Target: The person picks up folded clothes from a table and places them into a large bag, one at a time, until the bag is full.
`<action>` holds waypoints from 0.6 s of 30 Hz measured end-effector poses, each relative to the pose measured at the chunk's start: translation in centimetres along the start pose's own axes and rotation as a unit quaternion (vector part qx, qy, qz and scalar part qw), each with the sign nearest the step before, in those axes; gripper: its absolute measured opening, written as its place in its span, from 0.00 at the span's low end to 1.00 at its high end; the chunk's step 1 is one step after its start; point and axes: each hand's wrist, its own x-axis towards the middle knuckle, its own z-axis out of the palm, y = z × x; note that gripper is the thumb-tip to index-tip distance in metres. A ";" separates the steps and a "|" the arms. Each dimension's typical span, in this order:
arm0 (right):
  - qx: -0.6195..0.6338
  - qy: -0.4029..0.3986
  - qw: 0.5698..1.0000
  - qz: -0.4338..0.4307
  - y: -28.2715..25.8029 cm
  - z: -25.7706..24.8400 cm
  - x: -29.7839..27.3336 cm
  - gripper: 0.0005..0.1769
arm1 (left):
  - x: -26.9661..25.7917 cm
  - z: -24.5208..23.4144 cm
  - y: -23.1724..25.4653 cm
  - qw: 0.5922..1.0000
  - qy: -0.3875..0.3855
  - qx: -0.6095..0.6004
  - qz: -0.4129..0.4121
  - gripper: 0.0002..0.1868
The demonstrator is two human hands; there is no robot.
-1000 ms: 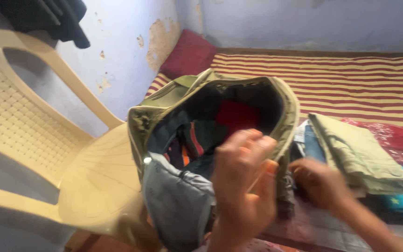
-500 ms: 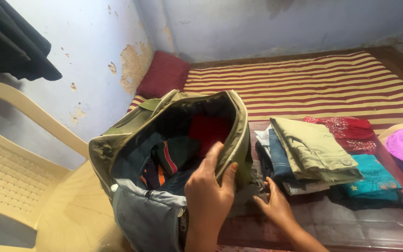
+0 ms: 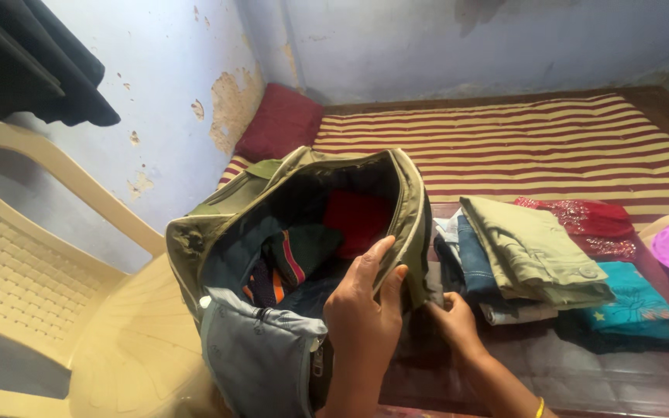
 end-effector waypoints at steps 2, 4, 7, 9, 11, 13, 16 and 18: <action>-0.042 0.023 0.997 -0.055 0.2 -0.5 -0.3 0.19 | 0.2 0.0 0.1 1.000 0.013 -0.004 0.012 0.17; -0.082 0.051 0.987 -0.125 0.3 -1.4 -0.9 0.19 | 0.6 0.3 0.4 0.999 0.028 -0.012 0.022 0.17; -0.110 0.046 0.978 -0.171 -1.5 -5.1 -1.6 0.22 | 0.6 1.6 1.1 0.998 0.041 -0.035 0.034 0.17; 0.018 0.018 0.993 -0.115 -3.7 -8.2 -2.8 0.30 | 0.2 3.3 2.0 0.996 0.038 -0.063 0.055 0.17; -0.077 0.002 0.985 -0.155 -7.4 -12.7 -4.7 0.27 | -0.2 4.6 2.7 0.998 -0.010 -0.052 0.046 0.18; -0.088 0.053 0.986 -0.131 -11.3 -15.4 -6.7 0.29 | 0.0 4.7 2.5 0.998 -0.021 -0.046 0.038 0.18; -0.253 0.151 0.943 -0.154 -18.4 -18.2 -10.2 0.27 | 1.1 3.6 1.6 0.997 0.041 -0.039 0.059 0.19; -0.254 0.168 0.928 -0.213 -22.6 -18.0 -12.2 0.27 | 2.3 2.2 0.6 0.986 0.120 -0.031 0.115 0.20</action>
